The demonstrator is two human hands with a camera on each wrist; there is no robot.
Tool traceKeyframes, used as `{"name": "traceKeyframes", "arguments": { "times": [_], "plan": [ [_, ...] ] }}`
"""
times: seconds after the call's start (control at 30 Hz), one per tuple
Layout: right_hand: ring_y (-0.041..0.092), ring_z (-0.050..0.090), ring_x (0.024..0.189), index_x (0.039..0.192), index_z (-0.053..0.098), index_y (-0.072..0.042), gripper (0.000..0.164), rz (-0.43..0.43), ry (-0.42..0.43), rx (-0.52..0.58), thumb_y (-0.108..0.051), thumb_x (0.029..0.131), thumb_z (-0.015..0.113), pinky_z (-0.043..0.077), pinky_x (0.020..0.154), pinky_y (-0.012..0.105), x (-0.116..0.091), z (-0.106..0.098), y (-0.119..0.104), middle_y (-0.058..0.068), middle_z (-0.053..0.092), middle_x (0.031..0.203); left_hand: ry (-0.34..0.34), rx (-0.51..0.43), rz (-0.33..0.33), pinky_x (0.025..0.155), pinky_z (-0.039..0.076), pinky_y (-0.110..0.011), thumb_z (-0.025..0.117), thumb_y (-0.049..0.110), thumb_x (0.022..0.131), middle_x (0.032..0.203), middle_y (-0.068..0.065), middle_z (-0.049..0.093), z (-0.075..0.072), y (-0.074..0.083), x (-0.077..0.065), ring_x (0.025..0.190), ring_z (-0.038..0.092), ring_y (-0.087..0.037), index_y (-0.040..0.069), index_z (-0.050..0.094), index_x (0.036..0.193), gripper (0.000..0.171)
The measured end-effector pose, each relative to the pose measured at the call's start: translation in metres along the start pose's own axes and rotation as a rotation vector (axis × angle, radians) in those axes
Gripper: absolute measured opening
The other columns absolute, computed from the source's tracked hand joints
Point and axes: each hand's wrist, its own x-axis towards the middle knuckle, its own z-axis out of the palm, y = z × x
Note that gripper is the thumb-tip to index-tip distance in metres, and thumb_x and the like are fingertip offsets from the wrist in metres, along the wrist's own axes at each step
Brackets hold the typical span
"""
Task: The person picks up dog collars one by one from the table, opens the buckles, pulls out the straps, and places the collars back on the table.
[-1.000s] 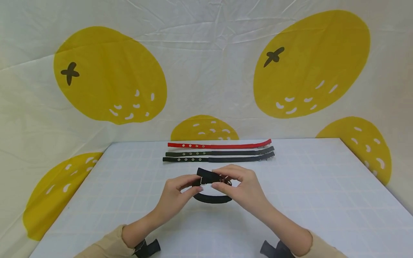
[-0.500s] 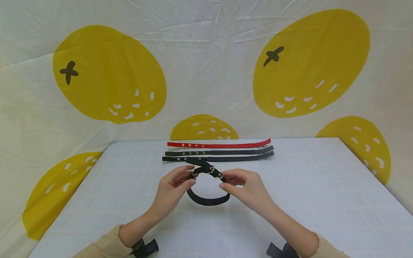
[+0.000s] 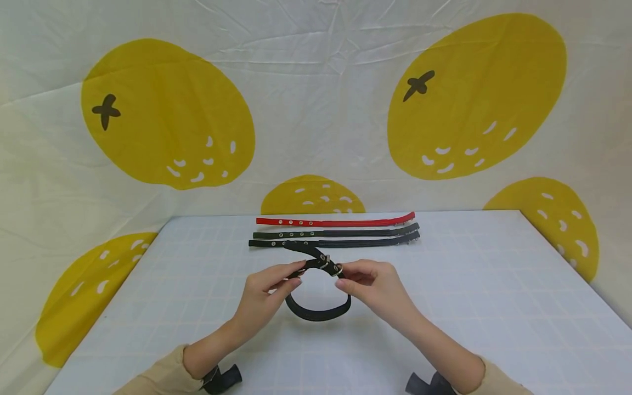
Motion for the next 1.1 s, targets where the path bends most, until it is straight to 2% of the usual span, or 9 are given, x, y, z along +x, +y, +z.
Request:
{"name": "traceKeyframes", "arguments": {
  "times": [0.2, 0.33, 0.53, 0.9, 1.1],
  "plan": [
    [0.017, 0.066, 0.083, 0.104, 0.069, 0.0, 0.028, 0.003, -0.003, 0.013, -0.013, 0.081, 0.073, 0.054, 0.073, 0.025, 0.0, 0.001, 0.002, 0.013, 0.068, 0.098, -0.012, 0.069, 0.047, 0.076, 0.052, -0.021, 0.067, -0.001, 0.082, 0.102, -0.006, 0.069, -0.001, -0.001, 0.001, 0.091, 0.064, -0.014, 0.002, 0.065, 0.115, 0.033],
    [0.017, 0.066, 0.084, 0.106, 0.068, 0.001, 0.028, -0.004, -0.005, 0.028, -0.012, 0.081, 0.072, 0.054, 0.074, 0.026, 0.0, 0.002, 0.005, 0.012, 0.068, 0.099, -0.03, 0.156, 0.078, 0.071, 0.05, -0.015, 0.067, 0.003, 0.084, 0.097, -0.003, 0.069, -0.001, -0.002, 0.001, 0.087, 0.064, -0.012, 0.006, 0.065, 0.116, 0.032],
    [0.017, 0.065, 0.083, 0.107, 0.068, 0.002, 0.028, -0.02, 0.006, 0.037, -0.009, 0.081, 0.071, 0.054, 0.073, 0.026, 0.0, 0.003, 0.006, 0.012, 0.067, 0.097, -0.04, 0.261, 0.12, 0.066, 0.047, -0.01, 0.07, 0.0, 0.08, 0.091, 0.0, 0.066, 0.001, -0.002, 0.001, 0.08, 0.061, -0.01, 0.009, 0.065, 0.117, 0.038],
    [0.016, 0.064, 0.08, 0.105, 0.069, 0.001, 0.026, -0.034, 0.013, 0.012, -0.009, 0.081, 0.071, 0.054, 0.071, 0.027, -0.002, 0.004, 0.011, 0.009, 0.067, 0.094, -0.076, 0.358, 0.164, 0.072, 0.048, -0.012, 0.064, 0.01, 0.088, 0.09, -0.003, 0.065, 0.004, 0.001, 0.001, 0.081, 0.06, -0.013, 0.01, 0.065, 0.118, 0.031],
    [0.016, 0.064, 0.081, 0.105, 0.069, 0.001, 0.026, -0.034, 0.008, 0.013, -0.009, 0.081, 0.072, 0.054, 0.072, 0.026, -0.001, 0.004, 0.011, 0.009, 0.067, 0.095, -0.066, 0.342, 0.132, 0.07, 0.048, -0.012, 0.066, 0.008, 0.086, 0.09, -0.002, 0.066, 0.005, 0.0, -0.001, 0.08, 0.061, -0.011, 0.011, 0.065, 0.118, 0.032]
  ]
}}
